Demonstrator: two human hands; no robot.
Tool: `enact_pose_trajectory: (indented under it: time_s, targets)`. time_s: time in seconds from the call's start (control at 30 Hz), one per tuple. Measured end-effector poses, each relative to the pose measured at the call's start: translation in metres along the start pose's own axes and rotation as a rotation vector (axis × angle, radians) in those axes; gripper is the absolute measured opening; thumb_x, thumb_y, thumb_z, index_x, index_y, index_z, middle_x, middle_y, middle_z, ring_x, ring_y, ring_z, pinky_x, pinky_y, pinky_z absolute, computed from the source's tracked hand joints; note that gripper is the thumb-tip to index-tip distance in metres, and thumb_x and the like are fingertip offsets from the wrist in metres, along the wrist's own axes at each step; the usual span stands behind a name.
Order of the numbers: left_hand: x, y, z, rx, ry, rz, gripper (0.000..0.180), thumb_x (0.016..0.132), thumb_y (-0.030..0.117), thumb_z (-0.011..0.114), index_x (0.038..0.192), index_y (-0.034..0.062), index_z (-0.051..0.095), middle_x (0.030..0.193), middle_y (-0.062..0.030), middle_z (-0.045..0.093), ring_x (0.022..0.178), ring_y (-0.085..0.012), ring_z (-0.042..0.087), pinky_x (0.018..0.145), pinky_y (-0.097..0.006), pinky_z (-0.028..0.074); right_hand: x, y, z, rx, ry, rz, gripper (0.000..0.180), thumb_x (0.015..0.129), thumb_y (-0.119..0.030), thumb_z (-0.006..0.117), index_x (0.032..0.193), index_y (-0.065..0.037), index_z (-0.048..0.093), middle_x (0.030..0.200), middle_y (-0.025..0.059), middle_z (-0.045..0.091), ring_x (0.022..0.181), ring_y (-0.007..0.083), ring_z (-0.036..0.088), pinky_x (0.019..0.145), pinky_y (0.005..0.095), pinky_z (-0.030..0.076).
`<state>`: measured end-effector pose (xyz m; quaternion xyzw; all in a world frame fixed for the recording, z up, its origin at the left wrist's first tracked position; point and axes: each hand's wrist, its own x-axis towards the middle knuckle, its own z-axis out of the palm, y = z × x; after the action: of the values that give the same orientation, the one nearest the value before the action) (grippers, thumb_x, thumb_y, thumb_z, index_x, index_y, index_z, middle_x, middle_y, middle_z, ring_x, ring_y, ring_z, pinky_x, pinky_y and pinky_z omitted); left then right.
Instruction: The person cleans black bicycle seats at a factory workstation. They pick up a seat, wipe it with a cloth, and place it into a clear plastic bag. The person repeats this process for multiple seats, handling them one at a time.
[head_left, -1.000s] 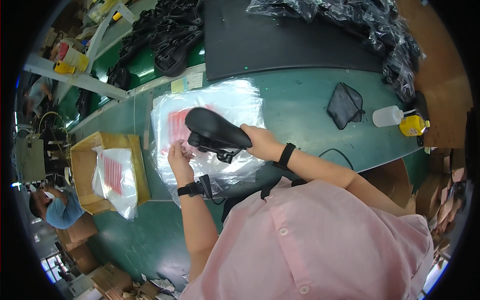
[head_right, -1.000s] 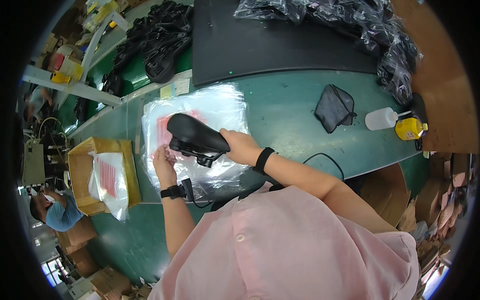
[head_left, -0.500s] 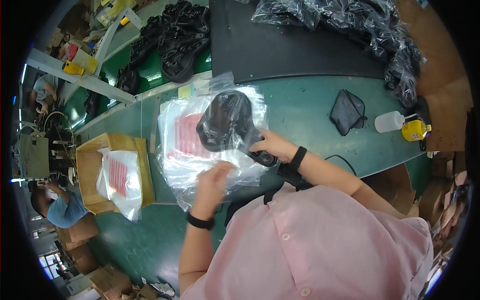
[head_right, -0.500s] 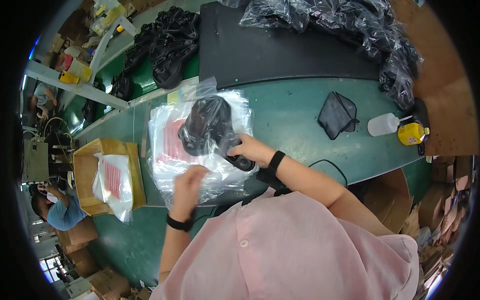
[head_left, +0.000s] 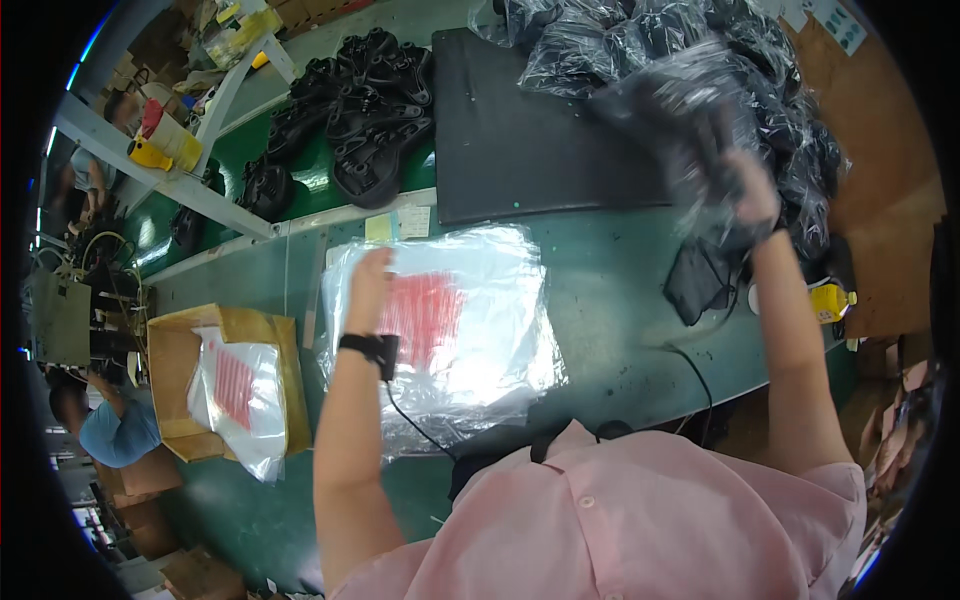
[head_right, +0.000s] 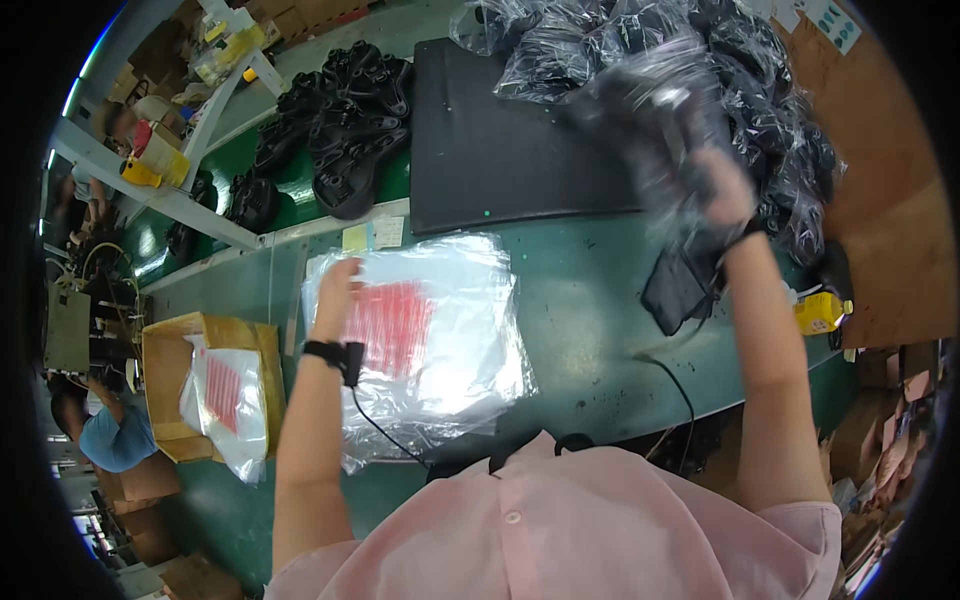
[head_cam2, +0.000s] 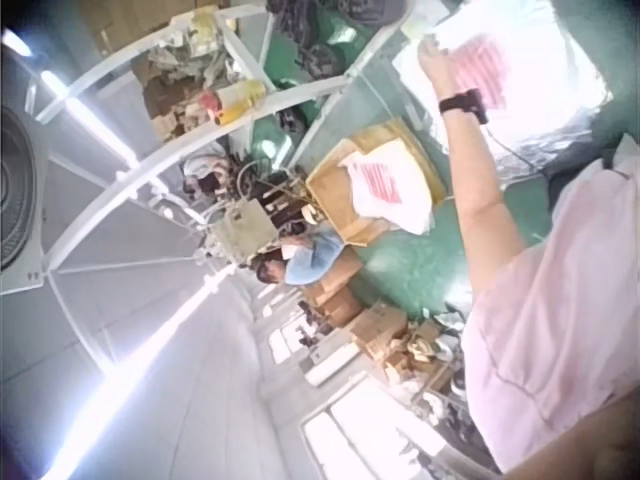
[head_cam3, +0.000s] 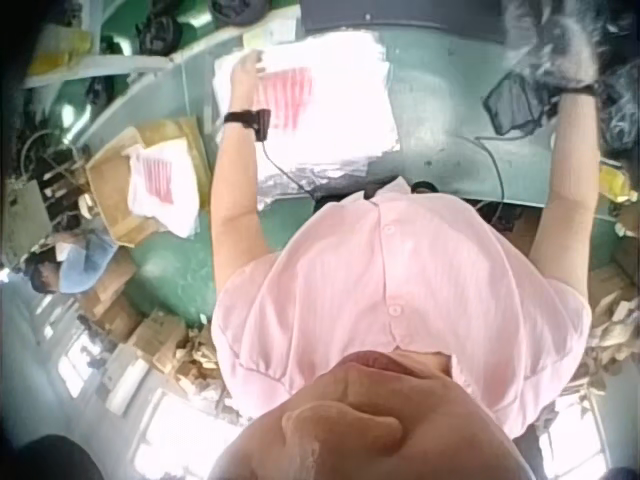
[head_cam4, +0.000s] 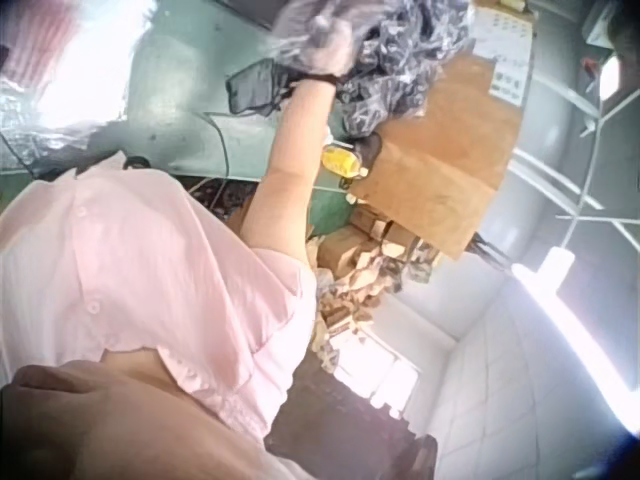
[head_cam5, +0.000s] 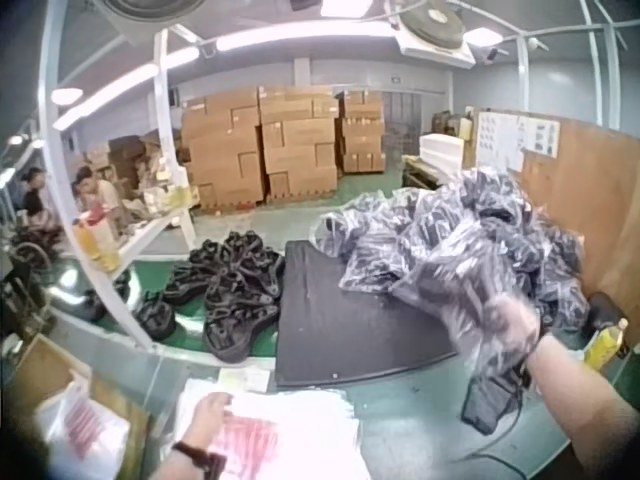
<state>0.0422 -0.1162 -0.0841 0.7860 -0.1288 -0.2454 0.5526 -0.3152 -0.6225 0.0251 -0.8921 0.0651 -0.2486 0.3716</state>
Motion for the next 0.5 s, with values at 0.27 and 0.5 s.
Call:
enact_pose_trajectory:
  time_s: [0.27,0.5]
  targets:
    - [0.193,-0.084,-0.068,-0.314,0.434,-0.314,0.044,0.092,0.032,0.055,0.123,0.0001,0.053,0.115,-0.0131,0.057,0.084,-0.0238,0.060,0.065,-0.034,0.050,0.080,-0.072,0.101,0.463,0.186,0.524,0.029,0.093,-0.022,0.052,0.113,-0.002,0.057,0.089,0.0069,0.066,0.070,0.0162,0.064,0.058,0.0269,0.052]
    - [0.255,-0.068,-0.048,-0.117,0.304,-0.348,0.042,0.092,0.031,0.058,0.118,-0.0017,0.054,0.109,-0.0148,0.062,0.094,-0.0252,0.058,0.075,-0.039,0.046,-0.067,-0.095,0.305,0.085,-0.570,0.502,0.029,0.082,-0.015,0.064,0.111,-0.008,0.062,0.084,0.0095,0.069,0.076,0.0240,0.067,0.074,0.0355,0.053]
